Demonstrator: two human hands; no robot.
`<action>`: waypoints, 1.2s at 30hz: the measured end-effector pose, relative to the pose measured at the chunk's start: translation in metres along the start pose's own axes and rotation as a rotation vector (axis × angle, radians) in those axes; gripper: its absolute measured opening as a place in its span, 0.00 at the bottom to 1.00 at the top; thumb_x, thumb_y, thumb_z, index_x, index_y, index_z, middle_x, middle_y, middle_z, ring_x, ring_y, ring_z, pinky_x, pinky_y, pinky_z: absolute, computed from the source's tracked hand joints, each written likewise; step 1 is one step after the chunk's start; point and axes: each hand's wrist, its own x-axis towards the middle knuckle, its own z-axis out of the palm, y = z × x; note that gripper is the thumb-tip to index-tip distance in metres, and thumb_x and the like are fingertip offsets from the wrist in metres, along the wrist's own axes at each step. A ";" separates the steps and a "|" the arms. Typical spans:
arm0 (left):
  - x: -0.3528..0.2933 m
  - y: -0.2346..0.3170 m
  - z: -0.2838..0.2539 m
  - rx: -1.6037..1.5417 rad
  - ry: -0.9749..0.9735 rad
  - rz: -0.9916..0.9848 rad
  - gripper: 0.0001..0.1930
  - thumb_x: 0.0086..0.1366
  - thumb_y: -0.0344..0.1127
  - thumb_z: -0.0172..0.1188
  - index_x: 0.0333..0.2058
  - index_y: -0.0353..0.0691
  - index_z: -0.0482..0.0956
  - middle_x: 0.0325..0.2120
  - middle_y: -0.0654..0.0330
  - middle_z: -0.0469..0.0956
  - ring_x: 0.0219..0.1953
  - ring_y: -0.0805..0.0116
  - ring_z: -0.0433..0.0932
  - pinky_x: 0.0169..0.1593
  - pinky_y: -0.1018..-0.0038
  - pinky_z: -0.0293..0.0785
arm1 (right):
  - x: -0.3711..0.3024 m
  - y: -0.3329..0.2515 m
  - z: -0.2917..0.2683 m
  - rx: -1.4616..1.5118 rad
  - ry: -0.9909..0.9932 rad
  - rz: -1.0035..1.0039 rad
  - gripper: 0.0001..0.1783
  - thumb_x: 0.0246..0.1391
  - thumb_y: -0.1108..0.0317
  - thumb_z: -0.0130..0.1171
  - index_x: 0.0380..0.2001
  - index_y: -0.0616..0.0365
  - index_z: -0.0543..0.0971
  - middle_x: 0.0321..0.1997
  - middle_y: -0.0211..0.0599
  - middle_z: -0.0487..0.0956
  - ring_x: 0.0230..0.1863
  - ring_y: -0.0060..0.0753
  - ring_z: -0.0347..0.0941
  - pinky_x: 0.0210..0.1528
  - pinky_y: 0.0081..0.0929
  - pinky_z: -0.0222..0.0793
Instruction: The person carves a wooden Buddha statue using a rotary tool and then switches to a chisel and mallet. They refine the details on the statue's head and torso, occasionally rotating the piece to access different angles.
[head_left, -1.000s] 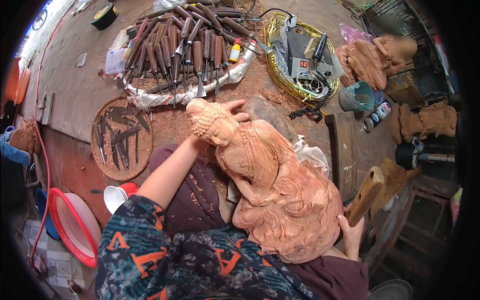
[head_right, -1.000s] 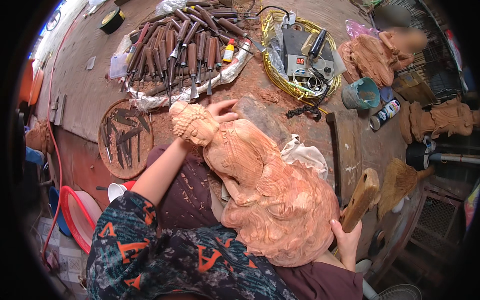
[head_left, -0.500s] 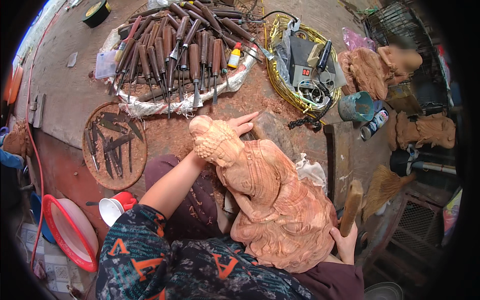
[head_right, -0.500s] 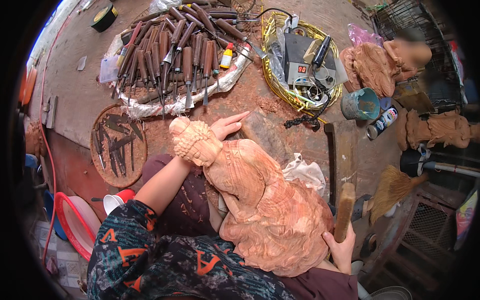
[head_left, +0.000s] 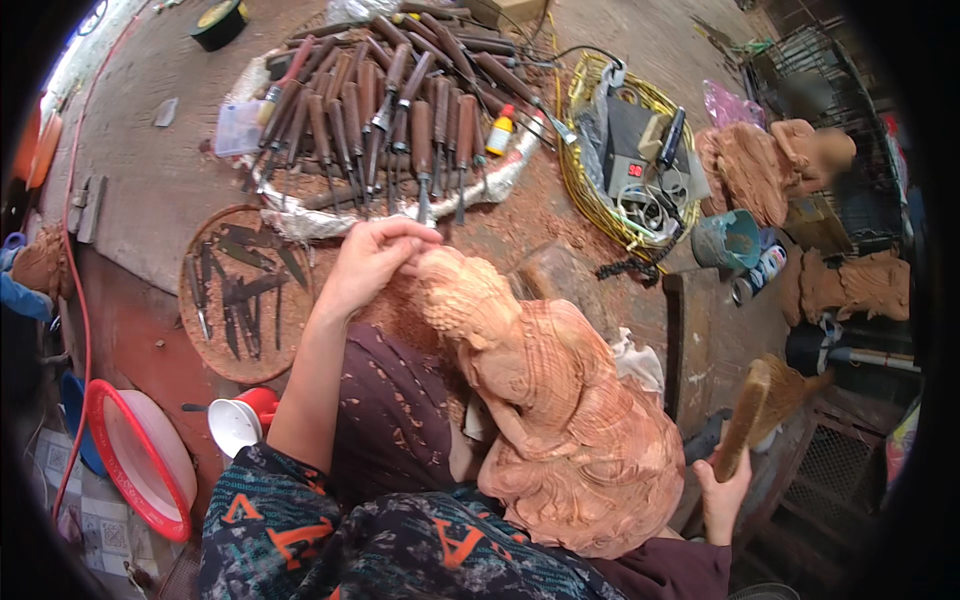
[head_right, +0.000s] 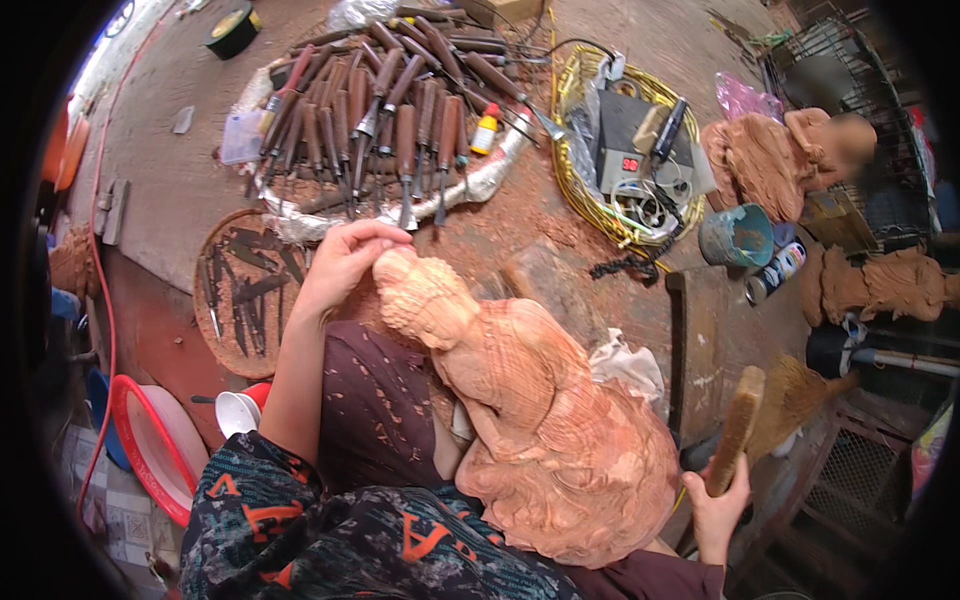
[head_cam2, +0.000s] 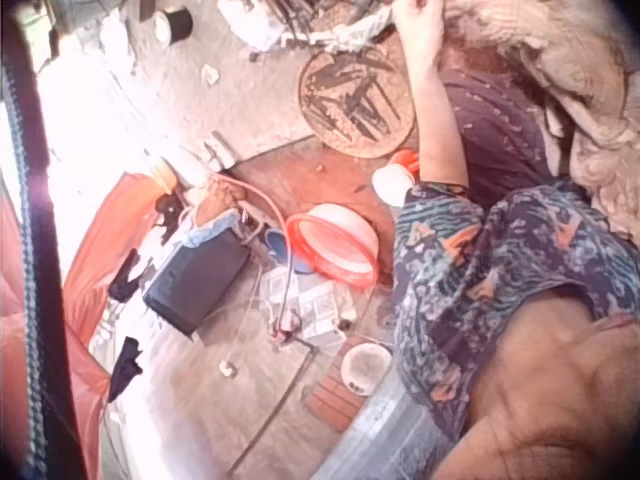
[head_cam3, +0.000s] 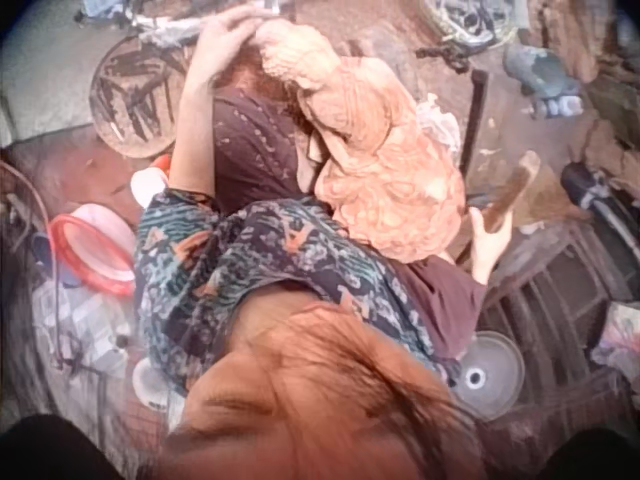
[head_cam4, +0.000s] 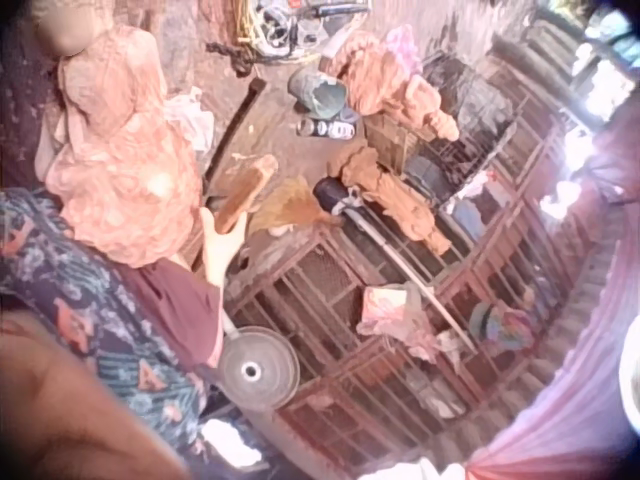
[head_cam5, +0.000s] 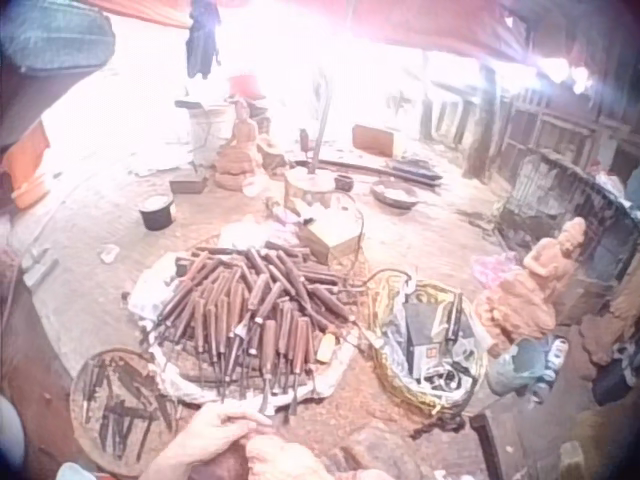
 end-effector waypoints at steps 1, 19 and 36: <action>-0.001 0.010 -0.007 0.023 0.082 -0.034 0.10 0.68 0.28 0.49 0.42 0.32 0.78 0.35 0.57 0.81 0.35 0.74 0.81 0.38 0.80 0.77 | 0.002 -0.014 -0.004 0.016 -0.024 -0.001 0.25 0.37 0.74 0.71 0.40 0.59 0.71 0.31 0.26 0.68 0.31 0.19 0.66 0.34 0.19 0.65; 0.067 0.063 -0.078 0.950 0.564 0.131 0.08 0.62 0.33 0.56 0.32 0.35 0.80 0.19 0.61 0.80 0.20 0.76 0.79 0.28 0.77 0.74 | -0.009 -0.084 0.035 -0.459 -0.303 -1.011 0.25 0.29 0.61 0.69 0.34 0.58 0.74 0.23 0.40 0.67 0.22 0.44 0.63 0.25 0.38 0.58; 0.053 -0.029 -0.062 0.952 0.740 0.137 0.13 0.57 0.36 0.62 0.36 0.32 0.81 0.21 0.52 0.82 0.22 0.63 0.82 0.32 0.69 0.78 | -0.010 -0.082 0.044 -0.385 -0.335 -0.917 0.24 0.26 0.67 0.69 0.32 0.58 0.74 0.22 0.39 0.65 0.22 0.44 0.62 0.25 0.38 0.58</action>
